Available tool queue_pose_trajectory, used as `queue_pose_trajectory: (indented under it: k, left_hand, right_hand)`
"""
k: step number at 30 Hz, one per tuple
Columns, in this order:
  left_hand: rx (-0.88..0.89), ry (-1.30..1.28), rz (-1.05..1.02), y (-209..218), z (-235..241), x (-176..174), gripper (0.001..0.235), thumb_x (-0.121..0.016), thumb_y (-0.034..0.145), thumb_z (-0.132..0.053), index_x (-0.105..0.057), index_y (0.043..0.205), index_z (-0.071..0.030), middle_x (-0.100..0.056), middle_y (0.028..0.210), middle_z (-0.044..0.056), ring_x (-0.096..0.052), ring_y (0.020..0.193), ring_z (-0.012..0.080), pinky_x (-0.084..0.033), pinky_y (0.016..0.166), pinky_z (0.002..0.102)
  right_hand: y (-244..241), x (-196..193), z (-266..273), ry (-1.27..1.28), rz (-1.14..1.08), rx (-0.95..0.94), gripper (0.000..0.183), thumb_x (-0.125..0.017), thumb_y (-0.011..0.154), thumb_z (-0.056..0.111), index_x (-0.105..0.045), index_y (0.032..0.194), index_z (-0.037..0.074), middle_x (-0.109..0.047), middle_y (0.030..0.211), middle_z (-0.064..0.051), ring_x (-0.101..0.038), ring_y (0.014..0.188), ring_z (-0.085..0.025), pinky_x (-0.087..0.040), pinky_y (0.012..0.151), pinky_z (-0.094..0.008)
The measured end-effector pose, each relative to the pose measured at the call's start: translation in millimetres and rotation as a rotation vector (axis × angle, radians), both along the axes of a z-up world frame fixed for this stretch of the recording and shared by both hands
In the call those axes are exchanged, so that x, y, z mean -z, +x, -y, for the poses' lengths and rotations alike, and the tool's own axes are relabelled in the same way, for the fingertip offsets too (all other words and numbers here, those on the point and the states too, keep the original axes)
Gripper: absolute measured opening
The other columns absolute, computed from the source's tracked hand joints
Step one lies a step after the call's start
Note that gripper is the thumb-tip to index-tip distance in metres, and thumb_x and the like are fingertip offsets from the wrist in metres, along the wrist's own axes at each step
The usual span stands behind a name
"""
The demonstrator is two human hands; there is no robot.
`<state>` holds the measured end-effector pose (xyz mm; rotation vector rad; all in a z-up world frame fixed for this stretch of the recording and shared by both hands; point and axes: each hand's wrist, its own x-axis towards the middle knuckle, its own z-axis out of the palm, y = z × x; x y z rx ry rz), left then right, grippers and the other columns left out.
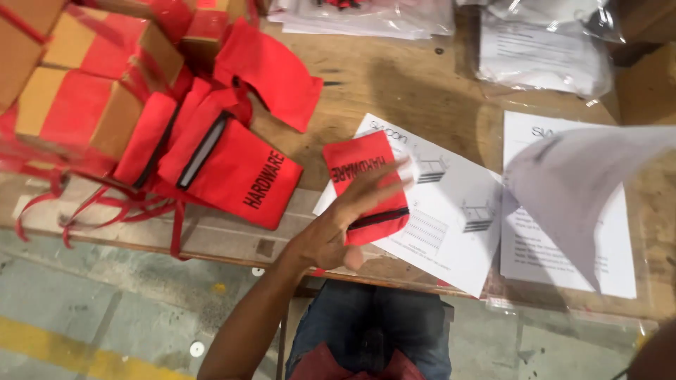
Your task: The person folds white paper inserts by hand and slides each folded insert into a small red zippered pouch labeled HARDWARE, then places the filled pouch on a stack of finished pouches on the workbench. They repeat this cycle for several pouches, occasionally repositioning the instruction sheets on the table.
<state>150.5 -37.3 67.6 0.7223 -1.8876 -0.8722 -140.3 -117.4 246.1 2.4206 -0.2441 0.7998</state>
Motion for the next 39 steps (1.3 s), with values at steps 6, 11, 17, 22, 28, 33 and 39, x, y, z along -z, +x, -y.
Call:
queue_pose_trajectory:
  k: [6, 11, 17, 22, 28, 33, 39]
  left_hand:
    - [-0.075, -0.042, -0.138, -72.2, 17.9, -55.6, 0.112, -0.073, 0.096, -0.062, -0.003, 0.167, -0.010, -0.010, 0.173, 0.016, -0.013, 0.159, 0.0344, -0.017, 0.137, 0.047]
    - [-0.524, 0.091, -0.181, -106.4, 80.3, -9.1, 0.069, -0.071, 0.097, -0.012, -0.034, 0.154, -0.003, -0.060, 0.129, 0.015, -0.061, 0.114, 0.0249, -0.053, 0.097, 0.034]
    - [-0.622, 0.315, -0.856, -50.1, 147.6, 94.1, 0.020, -0.067, 0.094, 0.010, -0.061, 0.112, 0.003, -0.071, 0.103, 0.010, -0.066, 0.091, 0.0143, -0.055, 0.084, 0.031]
    - [-0.491, 0.367, -1.178, -21.3, 148.9, 87.2, 0.027, -0.059, 0.088, 0.011, -0.061, 0.114, 0.003, -0.067, 0.103, 0.013, -0.065, 0.093, 0.0223, -0.056, 0.089, 0.039]
    - [-0.574, 0.340, -1.234, -23.2, 139.3, 89.2, 0.032, -0.058, 0.085, 0.011, -0.060, 0.115, 0.001, -0.065, 0.109, 0.010, -0.063, 0.101, 0.0196, -0.051, 0.098, 0.037]
    - [-0.543, 0.339, -1.166, -25.5, 138.0, 93.8, 0.033, -0.059, 0.091, 0.009, -0.060, 0.124, 0.001, -0.066, 0.111, 0.009, -0.061, 0.104, 0.0177, -0.049, 0.102, 0.037]
    - [-0.585, 0.369, -1.124, -27.4, 136.0, 89.7, 0.037, -0.060, 0.090, 0.009, -0.059, 0.126, 0.001, -0.066, 0.114, 0.011, -0.061, 0.107, 0.0187, -0.049, 0.105, 0.038]
  right_hand:
    - [27.5, 1.9, 6.3, 0.081, -0.053, 0.110, 0.024, -0.077, 0.087, -0.001, -0.071, 0.110, -0.003, -0.068, 0.094, -0.015, -0.064, 0.069, -0.024, -0.047, 0.054, -0.039]
    - [-21.3, 32.8, 30.0, 0.237, -0.023, 0.163, 0.021, -0.078, 0.093, -0.004, -0.071, 0.112, 0.001, -0.069, 0.093, -0.013, -0.063, 0.073, -0.021, -0.048, 0.057, -0.033]
    - [-104.1, 138.5, 0.8, 0.874, 0.247, 0.523, 0.026, -0.074, 0.101, 0.000, -0.067, 0.125, -0.005, -0.070, 0.116, -0.019, -0.067, 0.102, -0.024, -0.057, 0.080, -0.032]
    - [-68.1, 189.7, -7.1, 1.024, 0.111, 0.845, 0.050, -0.088, 0.089, 0.028, -0.071, 0.122, -0.005, -0.071, 0.116, -0.020, -0.067, 0.101, -0.031, -0.057, 0.088, -0.044]
    - [-63.6, 202.9, 0.4, 1.021, 0.220, 1.037, 0.068, -0.090, 0.088, 0.040, -0.068, 0.127, -0.011, -0.059, 0.128, -0.027, -0.060, 0.107, -0.035, -0.056, 0.082, -0.045]
    - [-64.2, 203.1, 1.5, 1.014, 0.239, 0.977, 0.048, -0.086, 0.093, 0.028, -0.072, 0.119, -0.010, -0.063, 0.121, -0.026, -0.065, 0.100, -0.033, -0.057, 0.082, -0.043]
    - [-68.5, 201.3, 2.4, 1.141, 0.485, 0.791, 0.018, -0.065, 0.102, 0.005, -0.073, 0.111, -0.009, -0.072, 0.122, -0.024, -0.074, 0.086, -0.024, -0.061, 0.070, -0.034]
